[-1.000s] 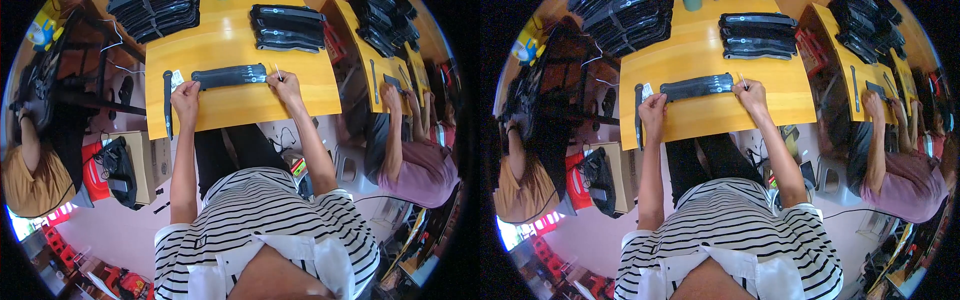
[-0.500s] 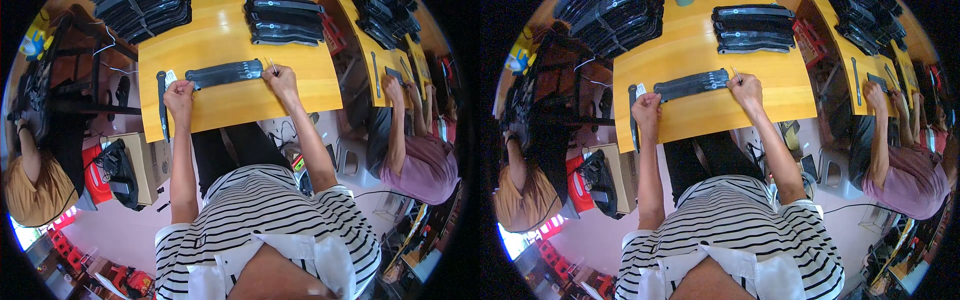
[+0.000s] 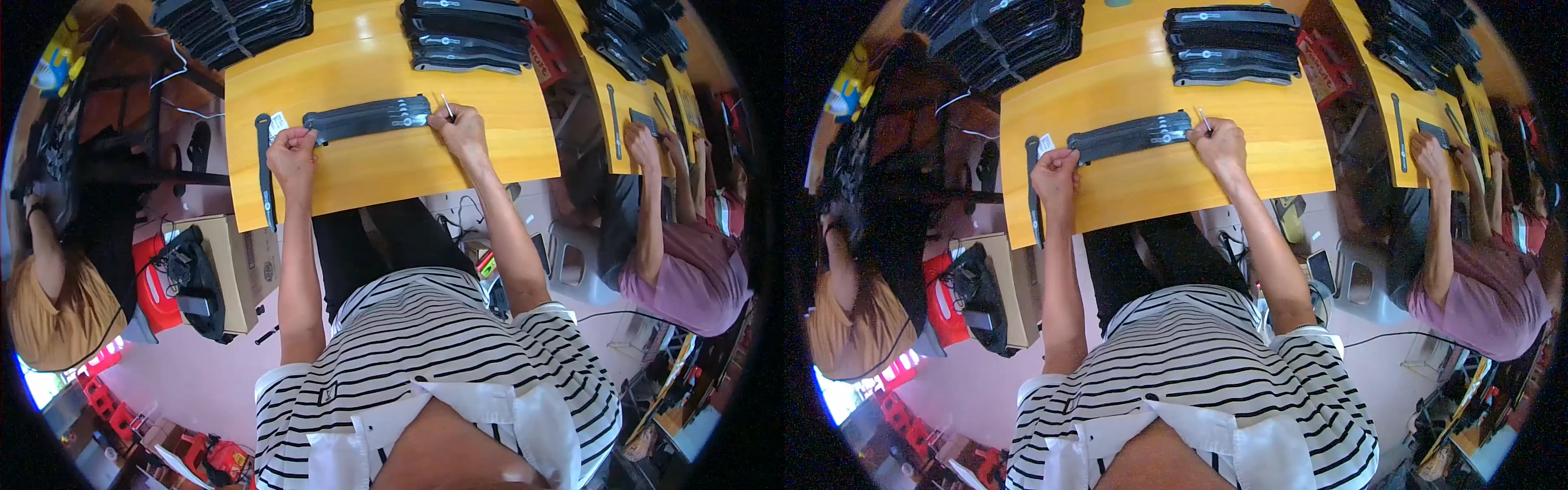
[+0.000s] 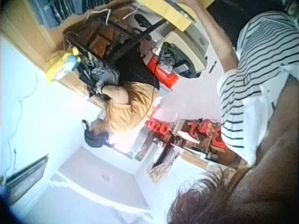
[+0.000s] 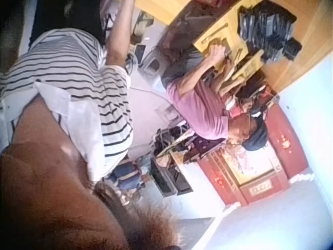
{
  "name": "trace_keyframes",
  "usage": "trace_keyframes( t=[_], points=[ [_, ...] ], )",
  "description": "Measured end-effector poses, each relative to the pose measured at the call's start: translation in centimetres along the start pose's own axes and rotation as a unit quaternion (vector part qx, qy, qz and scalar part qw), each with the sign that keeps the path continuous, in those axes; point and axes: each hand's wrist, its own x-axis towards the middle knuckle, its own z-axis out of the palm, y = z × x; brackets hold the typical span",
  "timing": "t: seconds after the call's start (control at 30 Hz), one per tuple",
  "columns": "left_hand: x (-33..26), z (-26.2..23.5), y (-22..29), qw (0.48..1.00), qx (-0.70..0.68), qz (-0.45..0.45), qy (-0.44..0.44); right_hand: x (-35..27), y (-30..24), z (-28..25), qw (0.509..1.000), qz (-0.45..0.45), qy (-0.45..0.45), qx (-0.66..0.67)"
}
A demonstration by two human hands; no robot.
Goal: Assembling and finishing leather straps by attaching hardware components.
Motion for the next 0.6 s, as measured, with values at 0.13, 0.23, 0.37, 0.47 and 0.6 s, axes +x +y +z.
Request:
trace_keyframes(
  t=[0.13,0.23,0.37,0.47,0.6],
  points=[
    [-0.20,-0.06,0.42,1.000,0.004,-0.006,-0.005,-0.14,-0.22,-0.14,1.000,-0.001,-0.013,0.008],
    [-0.13,0.09,0.29,1.000,-0.013,-0.007,-0.006,0.01,-0.01,0.02,1.000,-0.017,-0.001,-0.018],
    [-0.18,0.20,0.43,1.000,-0.015,-0.005,-0.011,-0.16,-0.43,-0.25,1.000,-0.013,-0.005,-0.016],
    [-0.36,0.25,0.75,1.000,-0.021,-0.006,-0.009,-0.26,-0.74,-0.36,1.000,-0.009,-0.005,-0.021],
    [-0.41,0.35,0.82,1.000,-0.026,0.000,-0.006,-0.31,-0.78,-0.41,1.000,-0.007,-0.008,-0.025]
  ],
)
